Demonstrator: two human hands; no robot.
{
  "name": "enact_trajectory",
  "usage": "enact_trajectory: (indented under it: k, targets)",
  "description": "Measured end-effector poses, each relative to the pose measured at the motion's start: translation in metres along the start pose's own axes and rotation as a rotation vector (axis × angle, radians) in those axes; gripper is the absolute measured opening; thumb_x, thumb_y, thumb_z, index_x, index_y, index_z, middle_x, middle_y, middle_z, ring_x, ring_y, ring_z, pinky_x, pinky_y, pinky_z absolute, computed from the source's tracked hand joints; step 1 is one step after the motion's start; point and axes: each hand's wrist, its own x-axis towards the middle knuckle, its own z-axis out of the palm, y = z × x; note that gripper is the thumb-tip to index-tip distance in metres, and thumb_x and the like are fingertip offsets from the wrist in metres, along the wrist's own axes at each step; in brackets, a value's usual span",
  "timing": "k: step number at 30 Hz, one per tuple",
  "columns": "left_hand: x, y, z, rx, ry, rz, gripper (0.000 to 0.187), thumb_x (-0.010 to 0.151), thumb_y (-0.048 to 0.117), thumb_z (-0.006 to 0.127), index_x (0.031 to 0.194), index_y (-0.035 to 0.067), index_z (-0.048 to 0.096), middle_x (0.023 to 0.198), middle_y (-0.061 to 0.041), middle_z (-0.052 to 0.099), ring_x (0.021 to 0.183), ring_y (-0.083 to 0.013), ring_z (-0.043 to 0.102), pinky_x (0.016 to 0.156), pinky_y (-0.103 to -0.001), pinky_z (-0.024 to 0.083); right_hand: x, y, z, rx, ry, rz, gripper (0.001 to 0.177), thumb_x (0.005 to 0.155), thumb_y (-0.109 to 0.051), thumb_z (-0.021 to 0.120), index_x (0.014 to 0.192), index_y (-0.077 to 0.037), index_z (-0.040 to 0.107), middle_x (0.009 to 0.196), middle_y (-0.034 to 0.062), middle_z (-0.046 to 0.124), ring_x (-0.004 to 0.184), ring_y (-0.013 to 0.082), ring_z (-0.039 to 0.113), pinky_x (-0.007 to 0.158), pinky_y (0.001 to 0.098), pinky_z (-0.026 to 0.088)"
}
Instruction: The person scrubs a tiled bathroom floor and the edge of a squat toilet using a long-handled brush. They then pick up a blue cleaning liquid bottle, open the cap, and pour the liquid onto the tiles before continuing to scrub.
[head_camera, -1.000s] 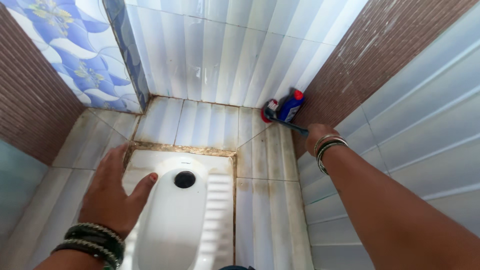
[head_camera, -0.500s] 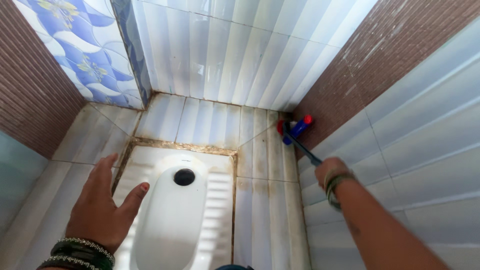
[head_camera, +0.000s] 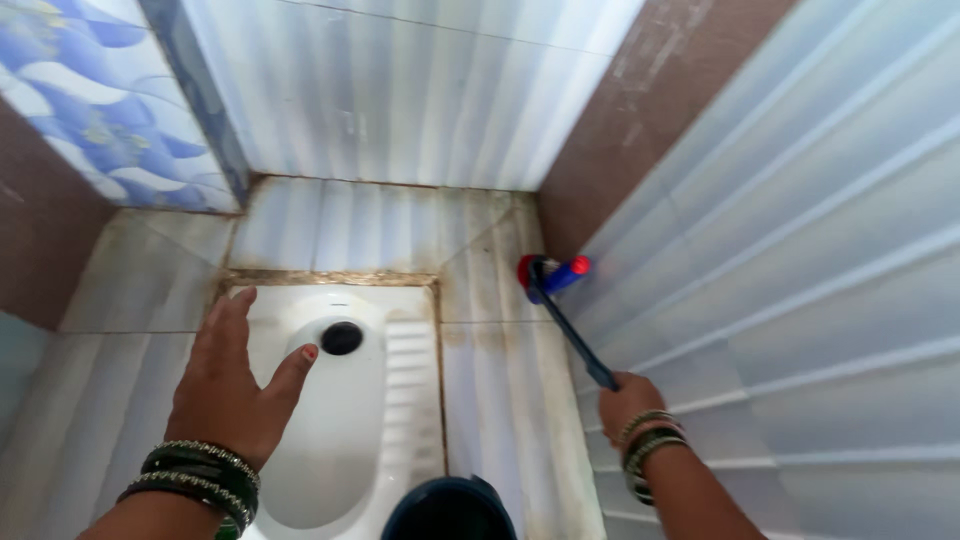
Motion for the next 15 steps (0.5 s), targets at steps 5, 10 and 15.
enact_trajectory:
  k: [5, 10, 15]
  targets:
    - [-0.019, 0.018, 0.016, -0.013, -0.032, 0.076, 0.082, 0.082, 0.041, 0.073, 0.150, 0.018, 0.035, 0.159, -0.016, 0.032, 0.146, -0.0338, 0.032, 0.113, -0.048, 0.033, -0.022, 0.025, 0.009, -0.025, 0.061, -0.075, 0.037, 0.100, -0.020, 0.054, 0.133, -0.011, 0.067, 0.074, 0.0109, 0.071, 0.056, 0.0219, 0.065, 0.056, 0.0392, 0.052]
    - [-0.048, 0.026, 0.023, -0.067, -0.071, 0.145, 0.082, 0.081, 0.039, 0.073, 0.151, 0.017, 0.036, 0.158, -0.018, 0.033, 0.145, -0.0346, 0.034, 0.112, -0.047, 0.036, -0.049, 0.066, 0.014, -0.016, 0.042, -0.035, 0.037, 0.099, -0.021, 0.053, 0.132, -0.013, 0.067, 0.072, 0.0137, 0.073, 0.056, 0.0237, 0.068, 0.057, 0.0385, 0.058]
    - [-0.076, 0.026, 0.024, -0.100, -0.067, 0.237, 0.080, 0.082, 0.039, 0.073, 0.150, 0.015, 0.038, 0.157, -0.019, 0.038, 0.146, -0.0344, 0.036, 0.114, -0.046, 0.036, -0.090, 0.111, 0.020, -0.015, 0.043, -0.043, 0.036, 0.099, -0.028, 0.056, 0.128, -0.012, 0.070, 0.068, 0.0108, 0.072, 0.053, 0.0214, 0.069, 0.054, 0.0354, 0.059]
